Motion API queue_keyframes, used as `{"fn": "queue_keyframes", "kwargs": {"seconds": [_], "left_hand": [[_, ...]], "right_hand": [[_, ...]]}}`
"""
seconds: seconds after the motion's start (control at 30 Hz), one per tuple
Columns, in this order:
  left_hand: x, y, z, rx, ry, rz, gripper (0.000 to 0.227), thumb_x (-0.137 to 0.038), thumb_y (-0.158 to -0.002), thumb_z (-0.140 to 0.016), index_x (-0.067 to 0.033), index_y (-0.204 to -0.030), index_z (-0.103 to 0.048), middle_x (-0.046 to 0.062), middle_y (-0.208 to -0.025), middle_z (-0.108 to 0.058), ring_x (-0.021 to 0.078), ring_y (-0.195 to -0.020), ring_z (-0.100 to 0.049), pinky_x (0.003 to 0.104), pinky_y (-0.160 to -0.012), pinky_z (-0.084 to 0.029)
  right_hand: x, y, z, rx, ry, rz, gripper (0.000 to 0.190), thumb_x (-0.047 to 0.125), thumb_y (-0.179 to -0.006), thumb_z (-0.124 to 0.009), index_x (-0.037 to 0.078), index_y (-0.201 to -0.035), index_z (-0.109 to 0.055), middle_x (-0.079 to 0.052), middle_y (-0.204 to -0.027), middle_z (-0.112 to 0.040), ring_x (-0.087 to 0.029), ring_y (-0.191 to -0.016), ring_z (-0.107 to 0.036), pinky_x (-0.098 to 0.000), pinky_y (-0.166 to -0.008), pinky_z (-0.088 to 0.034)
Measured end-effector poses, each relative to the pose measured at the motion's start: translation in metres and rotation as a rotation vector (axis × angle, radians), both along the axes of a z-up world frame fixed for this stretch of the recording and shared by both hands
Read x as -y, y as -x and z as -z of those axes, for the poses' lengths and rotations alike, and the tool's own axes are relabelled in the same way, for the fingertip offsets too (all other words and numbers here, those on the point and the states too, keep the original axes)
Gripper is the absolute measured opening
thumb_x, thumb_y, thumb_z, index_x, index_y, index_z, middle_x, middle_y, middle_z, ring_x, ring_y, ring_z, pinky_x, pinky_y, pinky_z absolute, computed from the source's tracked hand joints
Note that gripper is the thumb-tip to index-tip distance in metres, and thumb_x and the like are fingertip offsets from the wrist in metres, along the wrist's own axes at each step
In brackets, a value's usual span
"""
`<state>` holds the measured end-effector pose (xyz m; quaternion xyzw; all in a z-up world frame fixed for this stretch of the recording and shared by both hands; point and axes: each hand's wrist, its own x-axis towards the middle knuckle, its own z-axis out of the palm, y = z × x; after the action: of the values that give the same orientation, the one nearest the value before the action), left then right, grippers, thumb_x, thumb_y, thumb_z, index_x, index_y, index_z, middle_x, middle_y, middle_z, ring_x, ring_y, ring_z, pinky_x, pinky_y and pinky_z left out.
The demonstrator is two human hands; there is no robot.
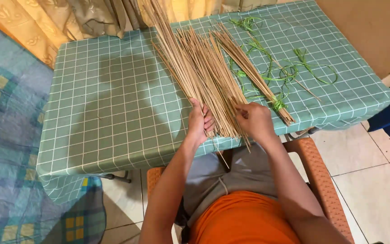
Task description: The person is gathering long thin sticks into bundles and tying them with green plastic string on a checkered table.
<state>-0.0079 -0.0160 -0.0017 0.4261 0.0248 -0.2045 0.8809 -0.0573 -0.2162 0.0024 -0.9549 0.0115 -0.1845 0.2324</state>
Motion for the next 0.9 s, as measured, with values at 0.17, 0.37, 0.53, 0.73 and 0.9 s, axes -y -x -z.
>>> {"fn": "queue_keyframes", "kwargs": {"seconds": [0.17, 0.37, 0.53, 0.73, 0.9], "left_hand": [[-0.002, -0.001, 0.002, 0.008, 0.01, 0.001, 0.067, -0.083, -0.091, -0.028, -0.0189, -0.077, -0.042, -0.006, -0.052, -0.027, 0.0061, -0.032, -0.029, 0.022, -0.027, -0.027], [-0.002, -0.001, 0.006, 0.011, 0.029, 0.009, 0.067, -0.083, -0.092, -0.026, -0.0193, -0.076, -0.042, -0.006, -0.052, -0.027, 0.0061, -0.031, -0.03, 0.023, -0.026, -0.027], [-0.001, -0.002, 0.008, 0.012, 0.043, 0.015, 0.068, -0.082, -0.092, -0.025, -0.0184, -0.076, -0.042, -0.006, -0.052, -0.026, 0.0068, -0.032, -0.029, 0.023, -0.026, -0.027], [-0.003, 0.002, 0.005, 0.016, 0.035, 0.023, 0.065, -0.079, -0.095, -0.026, -0.0194, -0.075, -0.042, -0.008, -0.051, -0.028, 0.0056, -0.031, -0.03, 0.022, -0.025, -0.027], [-0.001, -0.001, 0.01, 0.009, 0.063, 0.014, 0.066, -0.08, -0.094, -0.028, -0.0189, -0.076, -0.042, -0.006, -0.052, -0.027, 0.006, -0.031, -0.03, 0.022, -0.026, -0.028]], "right_hand": [[-0.018, 0.012, -0.02, 0.245, 0.019, 0.0, 0.015, 0.016, -0.084, -0.078, 0.013, -0.097, -0.083, -0.007, -0.077, -0.072, -0.03, -0.072, -0.072, -0.0374, -0.064, -0.059], [-0.016, 0.012, -0.02, 0.619, -0.091, -0.124, 0.01, -0.005, -0.089, -0.078, 0.001, -0.097, -0.081, -0.01, -0.091, -0.073, -0.026, -0.073, -0.072, -0.0301, -0.058, -0.059], [-0.023, 0.014, -0.023, 0.715, -0.127, -0.197, 0.008, -0.008, -0.091, -0.079, -0.004, -0.098, -0.077, -0.014, -0.098, -0.074, -0.03, -0.08, -0.073, -0.0323, -0.061, -0.061], [-0.022, 0.011, -0.002, 0.76, -0.154, -0.346, 0.013, -0.012, -0.085, -0.078, 0.001, -0.087, -0.077, -0.012, -0.094, -0.079, -0.029, -0.078, -0.075, -0.0333, -0.068, -0.059], [-0.017, 0.009, 0.018, 0.897, 0.084, -0.191, 0.008, 0.004, -0.09, -0.08, 0.011, -0.089, -0.078, -0.003, -0.101, -0.08, -0.02, -0.083, -0.075, -0.0297, -0.075, -0.058]]}}
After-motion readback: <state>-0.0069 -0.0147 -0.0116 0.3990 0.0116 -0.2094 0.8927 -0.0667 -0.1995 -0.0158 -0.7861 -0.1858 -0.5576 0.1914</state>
